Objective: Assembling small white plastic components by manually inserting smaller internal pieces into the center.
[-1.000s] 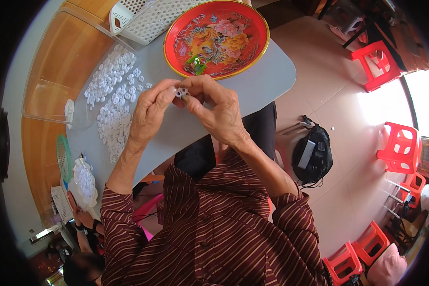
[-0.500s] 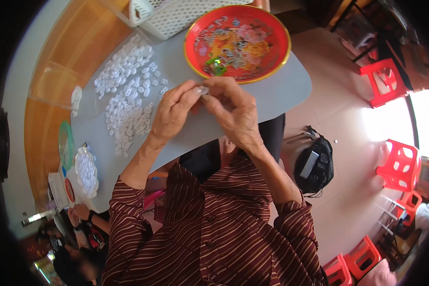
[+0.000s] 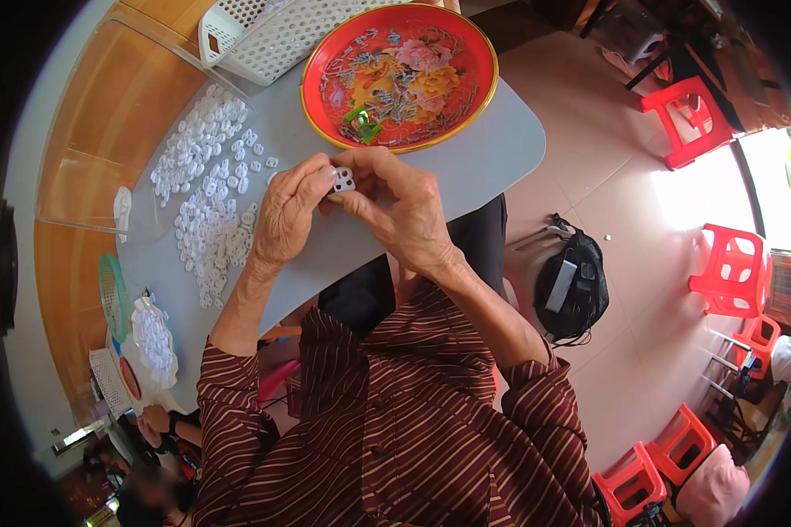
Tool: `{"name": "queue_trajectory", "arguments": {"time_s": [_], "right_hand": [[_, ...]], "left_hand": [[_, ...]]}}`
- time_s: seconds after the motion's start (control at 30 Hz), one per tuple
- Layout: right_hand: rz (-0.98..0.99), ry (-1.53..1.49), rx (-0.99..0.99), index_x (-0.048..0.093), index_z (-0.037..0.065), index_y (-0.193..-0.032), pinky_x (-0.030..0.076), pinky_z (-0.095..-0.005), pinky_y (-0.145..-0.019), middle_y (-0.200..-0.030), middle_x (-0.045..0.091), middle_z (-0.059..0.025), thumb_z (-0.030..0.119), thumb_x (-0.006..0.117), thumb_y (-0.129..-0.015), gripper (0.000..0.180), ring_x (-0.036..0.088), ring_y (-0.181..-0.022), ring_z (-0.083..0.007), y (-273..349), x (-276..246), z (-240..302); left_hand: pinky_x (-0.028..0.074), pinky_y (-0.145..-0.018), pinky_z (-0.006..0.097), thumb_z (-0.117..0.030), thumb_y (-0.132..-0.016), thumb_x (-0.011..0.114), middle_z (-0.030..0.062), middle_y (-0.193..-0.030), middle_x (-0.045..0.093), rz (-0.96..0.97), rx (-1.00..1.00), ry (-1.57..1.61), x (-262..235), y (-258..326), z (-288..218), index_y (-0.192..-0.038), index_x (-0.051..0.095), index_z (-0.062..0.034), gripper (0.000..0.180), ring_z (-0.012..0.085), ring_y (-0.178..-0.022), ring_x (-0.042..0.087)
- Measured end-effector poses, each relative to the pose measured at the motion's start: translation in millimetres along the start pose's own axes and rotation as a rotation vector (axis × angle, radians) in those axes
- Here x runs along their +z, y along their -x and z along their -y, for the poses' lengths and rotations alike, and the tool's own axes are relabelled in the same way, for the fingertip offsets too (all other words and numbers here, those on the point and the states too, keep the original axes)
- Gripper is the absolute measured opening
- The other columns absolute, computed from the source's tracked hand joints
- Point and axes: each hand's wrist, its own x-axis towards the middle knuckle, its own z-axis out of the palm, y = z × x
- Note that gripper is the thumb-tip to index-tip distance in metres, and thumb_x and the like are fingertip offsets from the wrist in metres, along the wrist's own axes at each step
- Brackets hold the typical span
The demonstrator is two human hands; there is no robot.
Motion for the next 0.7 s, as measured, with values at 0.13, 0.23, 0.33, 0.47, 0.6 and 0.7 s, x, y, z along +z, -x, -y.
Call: {"name": "queue_trajectory", "arguments": {"time_s": [0.13, 0.23, 0.33, 0.47, 0.6, 0.7], "right_hand": [[-0.003, -0.004, -0.013, 0.057, -0.002, -0.106, 0.051, -0.0236, -0.067, -0.079, 0.064, -0.0067, -0.002, 0.068, -0.079, 0.030, 0.062, -0.075, -0.0093, 0, 1, 2], [-0.001, 0.065, -0.043, 0.056, -0.002, -0.105, 0.051, -0.0239, -0.065, -0.078, 0.064, -0.0074, 0.000, 0.069, -0.079, 0.029, 0.062, -0.073, -0.0096, 0, -1, 4], [0.001, 0.137, -0.052, 0.056, -0.002, -0.102, 0.051, -0.0241, -0.063, -0.077, 0.064, -0.0084, 0.000, 0.069, -0.079, 0.027, 0.063, -0.071, -0.0103, 2, -1, 5], [0.027, 0.156, -0.054, 0.055, -0.001, -0.095, 0.050, -0.0255, -0.061, -0.076, 0.063, -0.0095, -0.002, 0.068, -0.079, 0.021, 0.064, -0.068, -0.0133, 3, -1, 8], [0.039, 0.191, -0.057, 0.054, -0.001, -0.094, 0.050, -0.0268, -0.060, -0.075, 0.063, -0.0099, -0.003, 0.067, -0.078, 0.021, 0.064, -0.067, -0.0162, 5, 0, 3], [0.063, 0.234, -0.063, 0.054, -0.001, -0.094, 0.049, -0.0277, -0.059, -0.075, 0.062, -0.0108, -0.004, 0.067, -0.077, 0.022, 0.065, -0.067, -0.0182, 6, -1, 1]], "left_hand": [[0.037, -0.053, 0.029, -0.024, -0.095, 0.047, 0.0049, -0.059, 0.044, 0.041, 0.010, -0.017, -5, -2, -1, -0.089, 0.052, 0.0015, 0.027, 0.0112, -0.056, 0.040], [0.036, -0.052, 0.029, -0.025, -0.095, 0.046, 0.0048, -0.058, 0.043, 0.054, 0.006, -0.025, -4, -3, -3, -0.087, 0.052, 0.0012, 0.028, 0.0113, -0.056, 0.040], [0.036, -0.052, 0.029, -0.024, -0.094, 0.047, 0.0049, -0.058, 0.043, 0.045, 0.011, -0.020, 0, -1, -1, -0.087, 0.052, 0.0010, 0.027, 0.0115, -0.056, 0.039], [0.037, -0.053, 0.029, -0.023, -0.093, 0.047, 0.0065, -0.059, 0.044, 0.001, -0.004, 0.046, 7, 4, 5, -0.087, 0.051, 0.0026, 0.026, 0.0123, -0.056, 0.040], [0.038, -0.054, 0.029, -0.022, -0.092, 0.046, 0.0081, -0.062, 0.046, -0.101, 0.022, 0.083, 14, 9, 16, -0.086, 0.049, 0.0038, 0.026, 0.0129, -0.057, 0.040], [0.039, -0.054, 0.029, -0.020, -0.091, 0.046, 0.0091, -0.063, 0.046, -0.092, 0.056, 0.073, 16, 9, 14, -0.085, 0.049, 0.0038, 0.025, 0.0139, -0.057, 0.042]]}}
